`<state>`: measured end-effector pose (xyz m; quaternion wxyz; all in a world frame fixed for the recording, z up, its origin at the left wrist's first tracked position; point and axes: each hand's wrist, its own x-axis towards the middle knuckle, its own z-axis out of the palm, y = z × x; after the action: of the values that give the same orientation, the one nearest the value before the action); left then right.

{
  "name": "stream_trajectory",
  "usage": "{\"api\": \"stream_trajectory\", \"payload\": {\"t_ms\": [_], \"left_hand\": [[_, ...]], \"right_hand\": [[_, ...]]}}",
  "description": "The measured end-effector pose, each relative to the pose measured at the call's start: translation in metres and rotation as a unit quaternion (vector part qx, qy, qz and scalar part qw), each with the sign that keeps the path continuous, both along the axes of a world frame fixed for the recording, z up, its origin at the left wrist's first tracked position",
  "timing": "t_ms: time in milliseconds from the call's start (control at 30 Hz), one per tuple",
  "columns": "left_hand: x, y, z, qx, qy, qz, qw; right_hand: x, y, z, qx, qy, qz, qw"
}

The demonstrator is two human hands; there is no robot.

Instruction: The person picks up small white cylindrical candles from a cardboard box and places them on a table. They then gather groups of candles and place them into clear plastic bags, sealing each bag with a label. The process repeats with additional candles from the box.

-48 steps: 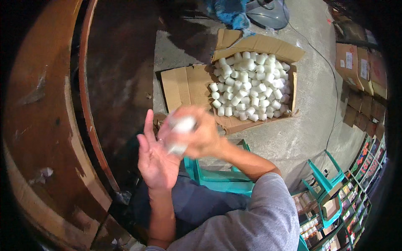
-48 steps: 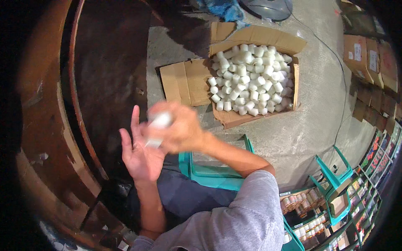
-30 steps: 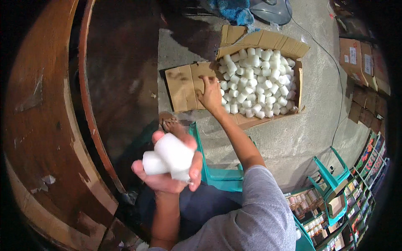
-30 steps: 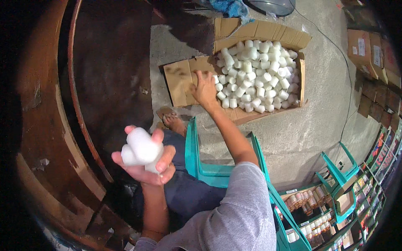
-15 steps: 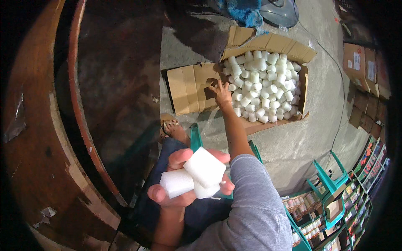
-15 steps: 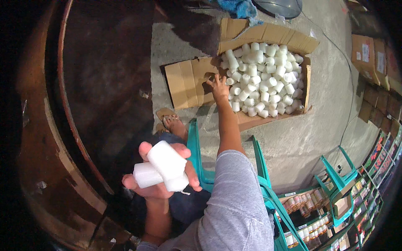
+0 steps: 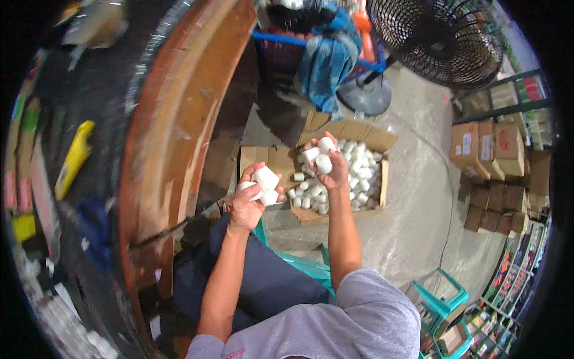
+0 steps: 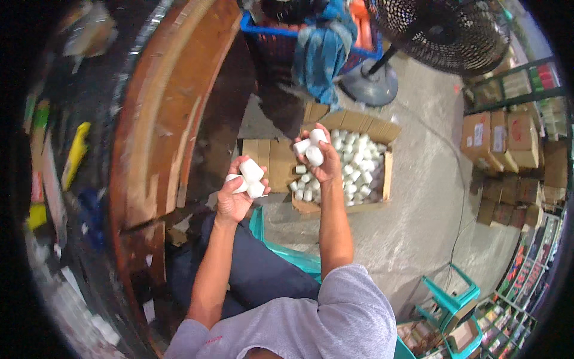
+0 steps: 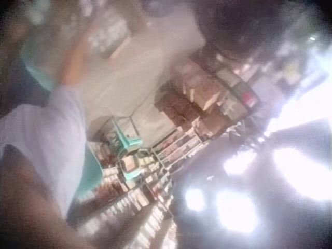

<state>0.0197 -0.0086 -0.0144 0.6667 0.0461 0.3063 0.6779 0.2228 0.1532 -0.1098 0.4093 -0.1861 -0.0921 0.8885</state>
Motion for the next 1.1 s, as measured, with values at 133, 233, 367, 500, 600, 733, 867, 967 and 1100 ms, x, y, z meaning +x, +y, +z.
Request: {"api": "stream_trajectory", "payload": {"t_ms": [133,233,367,500,600,733,867,967,1100], "left_hand": [[0.014,-0.027,0.031,0.026,0.031,0.039,0.998],[0.031,-0.065,0.098,0.065,0.061,0.1,0.991],[0.028,-0.139,0.185,0.095,0.142,0.205,0.964],[0.017,-0.226,0.253,0.121,0.223,0.384,0.888],[0.002,-0.316,0.278,0.007,0.423,0.504,0.753],[-0.022,-0.414,0.311,-0.188,0.56,0.564,0.577],[-0.066,-0.496,0.307,-0.34,0.617,0.546,0.452],[-0.078,-0.518,0.327,-0.492,0.647,0.409,0.415],[-0.1,-0.528,0.341,-0.595,0.688,0.201,0.365]], "right_hand": [[-0.041,-0.011,0.12,0.059,0.133,0.099,0.984],[-0.07,-0.05,0.203,0.12,0.188,0.179,0.958],[-0.117,-0.128,0.29,0.122,0.191,0.271,0.936],[-0.176,-0.235,0.361,0.282,0.155,0.279,0.905],[-0.217,-0.31,0.4,0.364,0.139,0.396,0.831],[-0.272,-0.386,0.415,0.575,0.079,0.457,0.674],[-0.329,-0.424,0.422,0.872,-0.002,0.19,0.452],[-0.368,-0.43,0.425,0.897,-0.08,0.175,0.397],[-0.39,-0.439,0.413,0.875,-0.155,0.219,0.402]]}}
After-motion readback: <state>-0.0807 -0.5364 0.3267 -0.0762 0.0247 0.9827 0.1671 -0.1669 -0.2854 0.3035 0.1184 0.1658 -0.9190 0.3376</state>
